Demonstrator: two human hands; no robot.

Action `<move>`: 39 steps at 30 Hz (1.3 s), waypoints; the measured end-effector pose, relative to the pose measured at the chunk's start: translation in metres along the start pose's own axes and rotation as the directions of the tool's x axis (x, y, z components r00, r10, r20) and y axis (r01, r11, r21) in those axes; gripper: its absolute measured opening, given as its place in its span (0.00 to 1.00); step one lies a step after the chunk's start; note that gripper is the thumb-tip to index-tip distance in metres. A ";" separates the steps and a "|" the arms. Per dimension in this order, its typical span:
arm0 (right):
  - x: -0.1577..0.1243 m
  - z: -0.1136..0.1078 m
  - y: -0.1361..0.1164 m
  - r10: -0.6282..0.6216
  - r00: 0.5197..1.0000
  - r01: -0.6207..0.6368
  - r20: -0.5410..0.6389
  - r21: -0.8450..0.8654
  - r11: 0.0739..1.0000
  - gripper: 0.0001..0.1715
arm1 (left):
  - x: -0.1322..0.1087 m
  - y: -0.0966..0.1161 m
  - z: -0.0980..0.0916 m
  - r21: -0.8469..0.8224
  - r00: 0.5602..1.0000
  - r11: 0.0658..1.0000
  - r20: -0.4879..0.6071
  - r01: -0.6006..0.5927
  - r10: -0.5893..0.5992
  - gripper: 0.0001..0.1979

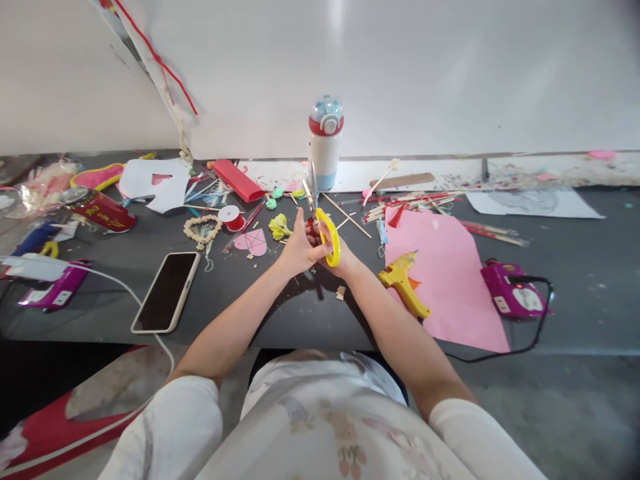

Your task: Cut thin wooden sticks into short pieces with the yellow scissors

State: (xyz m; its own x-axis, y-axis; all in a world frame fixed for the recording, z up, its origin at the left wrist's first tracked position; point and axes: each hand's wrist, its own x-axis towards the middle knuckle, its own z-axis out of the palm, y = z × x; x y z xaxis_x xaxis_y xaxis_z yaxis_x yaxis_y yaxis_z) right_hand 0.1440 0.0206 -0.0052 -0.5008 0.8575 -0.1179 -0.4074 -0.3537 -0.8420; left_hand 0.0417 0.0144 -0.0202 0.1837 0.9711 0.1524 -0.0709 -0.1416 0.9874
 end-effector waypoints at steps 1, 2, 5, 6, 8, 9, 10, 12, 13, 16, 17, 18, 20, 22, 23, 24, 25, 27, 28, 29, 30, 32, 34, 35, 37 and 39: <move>0.000 -0.001 0.000 -0.006 1.000 0.006 0.002 -0.001 1.000 0.26 | 0.000 0.001 0.000 -0.006 1.000 1.000 -0.002 0.007 -0.007 0.68; -0.001 -0.002 0.000 -0.016 1.000 0.016 0.007 -0.004 1.000 0.25 | 0.000 0.002 0.000 -0.012 1.000 1.000 -0.004 0.022 -0.022 0.68; -0.001 -0.004 0.001 -0.034 0.999 0.034 0.028 -0.018 0.999 0.23 | -0.001 0.006 0.001 -0.025 0.999 0.999 -0.001 0.039 -0.039 0.68; -0.002 -0.004 0.001 -0.034 0.999 0.035 0.032 -0.026 0.999 0.23 | -0.001 0.007 0.001 -0.026 0.999 0.999 0.004 0.040 -0.040 0.68; -0.002 -0.004 0.001 -0.037 0.999 0.038 0.026 -0.035 0.999 0.22 | -0.002 0.006 0.001 -0.020 0.999 0.999 0.011 0.037 -0.036 0.66; -0.002 -0.004 0.001 -0.042 0.999 0.043 0.020 -0.035 0.998 0.22 | -0.001 0.005 0.000 -0.010 0.999 1.000 0.011 0.030 -0.030 0.66; -0.002 -0.003 0.001 -0.050 0.999 0.051 0.015 -0.035 0.998 0.21 | -0.001 0.003 -0.001 0.007 1.000 1.000 0.010 0.020 -0.020 0.65; -0.002 -0.002 -0.002 -0.071 0.997 0.071 0.018 -0.035 0.997 0.20 | 0.001 0.000 -0.005 0.058 1.000 0.998 0.009 -0.004 0.003 0.63; -0.003 -0.001 -0.003 -0.074 0.997 0.074 0.019 -0.033 0.997 0.20 | 0.003 -0.001 -0.009 0.094 1.000 0.995 0.013 -0.021 0.020 0.61; -0.005 0.000 -0.009 -0.007 0.999 0.008 -0.041 0.014 1.000 0.18 | 0.008 0.004 -0.021 0.219 0.990 0.965 0.011 -0.142 0.143 0.48; -0.005 0.001 -0.011 0.032 0.997 -0.029 -0.067 0.042 0.999 0.16 | 0.010 0.007 -0.026 0.258 0.976 0.944 -0.018 -0.204 0.216 0.41; -0.006 0.002 -0.012 0.063 0.994 -0.057 -0.087 0.067 0.996 0.14 | 0.011 0.012 -0.030 0.293 0.952 0.919 -0.074 -0.263 0.296 0.33; -0.006 0.003 -0.013 0.091 0.990 -0.082 -0.105 0.088 0.993 0.07 | 0.011 0.022 -0.038 0.400 0.897 0.861 -0.174 -0.314 0.407 0.22; -0.007 0.003 -0.012 0.092 0.989 -0.085 -0.112 0.069 0.994 0.08 | 0.010 0.031 -0.043 0.543 0.854 0.781 -0.205 -0.307 0.478 0.16; -0.007 0.003 -0.011 0.089 0.989 -0.083 -0.115 0.053 0.995 0.10 | 0.009 0.034 -0.044 0.617 0.841 0.729 -0.192 -0.297 0.505 0.14; -0.007 0.003 -0.010 0.087 0.990 -0.083 -0.109 0.036 0.996 0.11 | 0.008 0.037 -0.045 0.683 0.831 0.671 -0.169 -0.289 0.530 0.14; -0.008 0.003 -0.009 0.085 0.992 -0.083 -0.097 0.018 0.996 0.11 | 0.007 0.039 -0.045 0.738 0.821 0.612 -0.143 -0.284 0.553 0.13; -0.009 0.003 -0.008 0.082 0.995 -0.083 -0.060 -0.010 0.996 0.12 | 0.005 0.042 -0.045 0.809 0.797 0.519 -0.109 -0.276 0.594 0.13; -0.010 0.004 -0.007 0.089 0.995 -0.090 -0.037 -0.018 0.996 0.12 | 0.004 0.043 -0.045 0.829 0.785 0.490 -0.106 -0.269 0.611 0.12; -0.011 0.004 -0.007 0.097 0.995 -0.098 -0.014 -0.021 0.995 0.12 | 0.004 0.043 -0.046 0.843 0.775 0.470 -0.108 -0.261 0.623 0.12; -0.011 0.004 -0.007 0.103 0.995 -0.103 0.006 -0.022 0.994 0.13 | 0.004 0.044 -0.046 0.853 0.768 0.458 -0.112 -0.252 0.631 0.11; -0.012 0.006 -0.007 0.103 0.994 -0.102 0.040 -0.025 0.994 0.15 | 0.003 0.045 -0.047 0.864 0.762 0.444 -0.118 -0.237 0.637 0.10; -0.012 0.007 -0.007 0.106 0.992 -0.103 0.072 -0.042 0.994 0.17 | 0.003 0.045 -0.048 0.870 0.760 0.432 -0.112 -0.236 0.640 0.09; -0.011 0.007 -0.007 0.113 0.990 -0.109 0.088 -0.051 0.993 0.19 | 0.003 0.044 -0.049 0.873 0.756 0.424 -0.106 -0.241 0.647 0.09; -0.010 0.007 -0.006 0.135 0.985 -0.129 0.110 -0.058 0.990 0.21 | 0.004 0.043 -0.050 0.877 0.749 0.410 -0.094 -0.249 0.656 0.09; -0.008 0.006 -0.005 0.144 0.984 -0.140 0.101 -0.047 0.989 0.21 | 0.004 0.042 -0.050 0.880 0.752 0.407 -0.092 -0.246 0.653 0.09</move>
State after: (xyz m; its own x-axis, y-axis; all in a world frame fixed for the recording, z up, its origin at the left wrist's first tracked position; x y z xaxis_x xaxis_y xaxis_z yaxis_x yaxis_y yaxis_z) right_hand 0.1456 0.0131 0.0028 -0.6290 0.7554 -0.1838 -0.2972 -0.4521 -0.8410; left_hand -0.0097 0.0221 0.0195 0.0017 0.6556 0.7551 0.7883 -0.4655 0.4024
